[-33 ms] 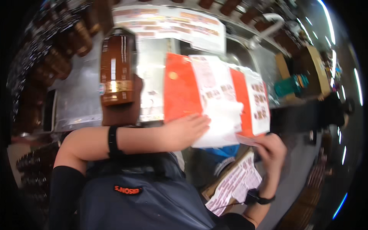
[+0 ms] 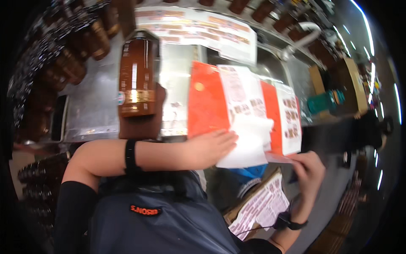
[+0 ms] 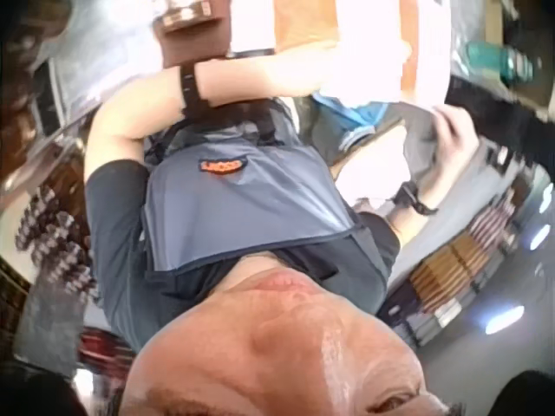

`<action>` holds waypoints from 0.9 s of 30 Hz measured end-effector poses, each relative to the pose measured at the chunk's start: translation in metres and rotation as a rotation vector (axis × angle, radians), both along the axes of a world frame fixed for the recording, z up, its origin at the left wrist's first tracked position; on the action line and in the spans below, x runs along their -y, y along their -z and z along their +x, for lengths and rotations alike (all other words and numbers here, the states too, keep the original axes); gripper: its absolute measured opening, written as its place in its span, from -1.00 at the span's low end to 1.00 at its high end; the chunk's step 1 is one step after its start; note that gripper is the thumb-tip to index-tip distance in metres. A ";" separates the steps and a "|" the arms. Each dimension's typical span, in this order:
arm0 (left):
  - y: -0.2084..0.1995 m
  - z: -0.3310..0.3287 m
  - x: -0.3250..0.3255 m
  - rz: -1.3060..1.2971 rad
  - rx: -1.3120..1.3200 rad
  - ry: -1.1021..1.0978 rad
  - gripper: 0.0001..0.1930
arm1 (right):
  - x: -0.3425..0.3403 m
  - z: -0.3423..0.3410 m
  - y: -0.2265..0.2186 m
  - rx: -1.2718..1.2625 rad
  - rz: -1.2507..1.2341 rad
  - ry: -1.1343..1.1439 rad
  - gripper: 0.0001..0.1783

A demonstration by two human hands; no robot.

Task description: Manual application of gold-colored decorative labels and seals to brown liquid bottles on a factory assembly line using a squeegee-like tool.

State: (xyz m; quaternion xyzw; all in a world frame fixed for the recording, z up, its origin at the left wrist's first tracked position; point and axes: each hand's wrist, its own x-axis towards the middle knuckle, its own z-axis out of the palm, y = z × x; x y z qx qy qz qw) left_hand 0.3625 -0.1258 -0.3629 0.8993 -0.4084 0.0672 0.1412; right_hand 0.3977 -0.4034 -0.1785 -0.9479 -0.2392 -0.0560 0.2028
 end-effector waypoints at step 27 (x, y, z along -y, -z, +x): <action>-0.099 -0.041 -0.174 0.028 0.178 -0.690 -0.32 | -0.084 0.390 0.180 -0.178 -0.234 0.187 -0.74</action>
